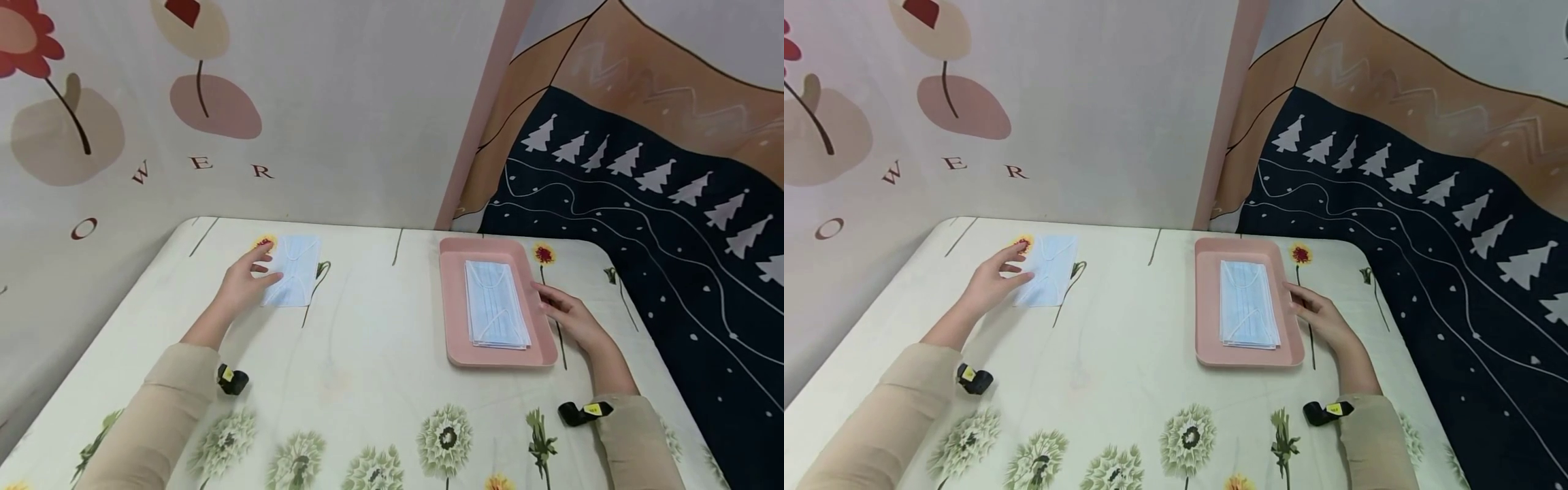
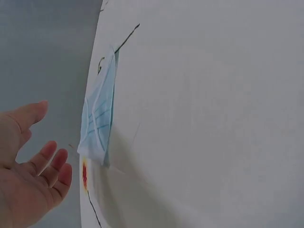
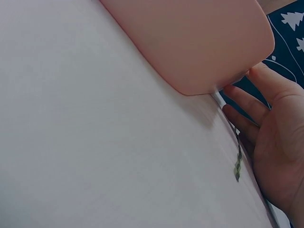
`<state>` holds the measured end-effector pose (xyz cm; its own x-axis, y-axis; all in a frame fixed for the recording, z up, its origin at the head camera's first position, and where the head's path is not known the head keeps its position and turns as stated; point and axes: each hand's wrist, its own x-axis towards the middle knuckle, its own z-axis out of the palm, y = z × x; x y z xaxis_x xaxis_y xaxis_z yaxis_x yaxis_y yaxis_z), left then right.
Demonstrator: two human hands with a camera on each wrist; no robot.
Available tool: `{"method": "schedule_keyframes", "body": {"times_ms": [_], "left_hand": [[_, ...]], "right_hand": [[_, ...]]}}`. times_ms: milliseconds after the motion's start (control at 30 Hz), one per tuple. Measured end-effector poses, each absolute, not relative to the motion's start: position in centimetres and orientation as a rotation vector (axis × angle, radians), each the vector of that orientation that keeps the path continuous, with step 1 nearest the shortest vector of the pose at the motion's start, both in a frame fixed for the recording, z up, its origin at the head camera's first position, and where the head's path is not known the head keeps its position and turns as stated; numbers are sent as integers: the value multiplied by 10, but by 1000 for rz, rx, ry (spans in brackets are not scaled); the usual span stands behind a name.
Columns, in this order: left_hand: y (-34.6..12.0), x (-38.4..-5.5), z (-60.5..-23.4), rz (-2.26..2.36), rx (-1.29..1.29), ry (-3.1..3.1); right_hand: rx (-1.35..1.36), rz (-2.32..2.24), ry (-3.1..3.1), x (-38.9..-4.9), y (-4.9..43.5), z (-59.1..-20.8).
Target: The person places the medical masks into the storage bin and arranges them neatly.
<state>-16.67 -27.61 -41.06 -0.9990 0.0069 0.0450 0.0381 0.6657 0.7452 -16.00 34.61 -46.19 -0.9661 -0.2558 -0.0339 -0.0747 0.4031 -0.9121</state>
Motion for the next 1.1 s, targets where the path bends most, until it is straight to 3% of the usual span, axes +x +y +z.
{"method": "schedule_keyframes", "body": {"times_ms": [333, 1100], "left_hand": [[-287, -181, -418, -1355, 97, -2886], [-290, -201, -439, -1198, 70, -2993]], "right_hand": [[-343, -1625, 2492, -159, 347, -462], [-336, -1633, 2478, -159, 346, -462]]}}
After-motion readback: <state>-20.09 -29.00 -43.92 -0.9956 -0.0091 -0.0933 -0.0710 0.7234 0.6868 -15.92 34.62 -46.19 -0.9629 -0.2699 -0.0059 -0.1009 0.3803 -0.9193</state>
